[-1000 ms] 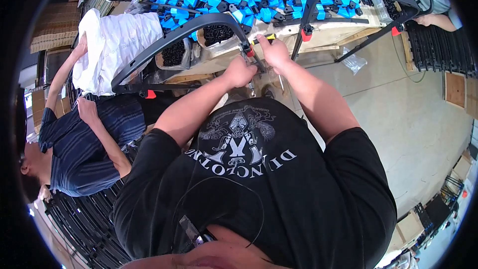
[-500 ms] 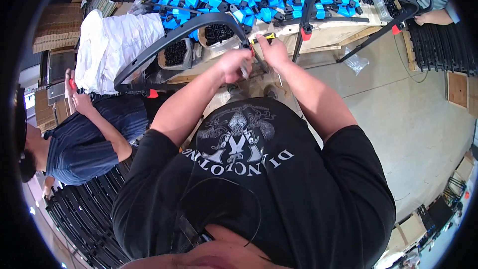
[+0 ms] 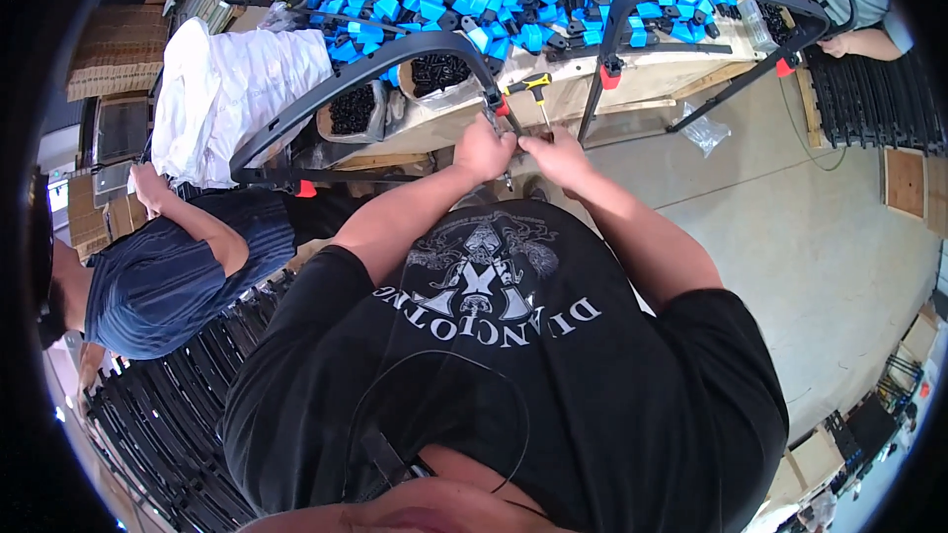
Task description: Assembling plastic and metal components onto a curved frame at a manufacturing workbench.
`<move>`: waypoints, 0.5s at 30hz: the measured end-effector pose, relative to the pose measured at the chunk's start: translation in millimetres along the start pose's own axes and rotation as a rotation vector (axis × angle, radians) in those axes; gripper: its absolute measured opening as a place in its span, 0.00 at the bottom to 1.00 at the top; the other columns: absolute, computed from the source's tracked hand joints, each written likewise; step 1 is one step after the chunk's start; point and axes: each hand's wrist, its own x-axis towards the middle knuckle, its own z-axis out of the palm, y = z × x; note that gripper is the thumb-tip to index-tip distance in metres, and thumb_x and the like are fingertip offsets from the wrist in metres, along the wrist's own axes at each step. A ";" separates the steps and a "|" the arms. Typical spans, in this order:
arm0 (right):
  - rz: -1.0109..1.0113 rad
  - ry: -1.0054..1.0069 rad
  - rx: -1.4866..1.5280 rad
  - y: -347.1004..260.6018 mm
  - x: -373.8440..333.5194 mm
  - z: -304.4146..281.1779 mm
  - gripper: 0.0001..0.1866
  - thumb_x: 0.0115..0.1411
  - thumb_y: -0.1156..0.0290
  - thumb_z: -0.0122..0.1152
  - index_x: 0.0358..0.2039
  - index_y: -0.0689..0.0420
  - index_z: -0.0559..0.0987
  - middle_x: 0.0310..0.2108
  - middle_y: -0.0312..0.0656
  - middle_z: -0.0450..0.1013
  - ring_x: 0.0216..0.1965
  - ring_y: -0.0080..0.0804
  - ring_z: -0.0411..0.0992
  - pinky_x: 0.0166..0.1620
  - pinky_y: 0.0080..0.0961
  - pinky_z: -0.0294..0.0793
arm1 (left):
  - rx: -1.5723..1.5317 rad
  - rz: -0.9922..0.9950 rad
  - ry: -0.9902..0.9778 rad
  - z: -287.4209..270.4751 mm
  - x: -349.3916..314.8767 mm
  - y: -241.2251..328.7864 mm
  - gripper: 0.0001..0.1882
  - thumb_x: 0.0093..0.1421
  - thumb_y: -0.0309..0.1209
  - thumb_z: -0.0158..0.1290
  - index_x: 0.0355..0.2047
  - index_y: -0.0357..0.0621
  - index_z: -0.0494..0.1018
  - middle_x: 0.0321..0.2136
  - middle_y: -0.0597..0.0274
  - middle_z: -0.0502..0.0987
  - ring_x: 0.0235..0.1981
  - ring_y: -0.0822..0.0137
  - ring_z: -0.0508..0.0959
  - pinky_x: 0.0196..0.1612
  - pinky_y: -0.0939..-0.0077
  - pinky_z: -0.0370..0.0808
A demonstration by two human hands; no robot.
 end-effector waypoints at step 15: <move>0.085 0.033 0.152 -70.8 13.1 -25.0 0.41 0.61 0.64 0.66 0.70 0.56 0.56 0.36 0.42 0.74 0.25 0.27 0.74 0.26 0.27 0.75 | -0.687 -0.126 0.019 -22.1 -9.5 -51.7 0.09 0.60 0.32 0.54 0.37 0.39 0.72 0.20 0.60 0.76 0.18 0.67 0.75 0.24 0.69 0.73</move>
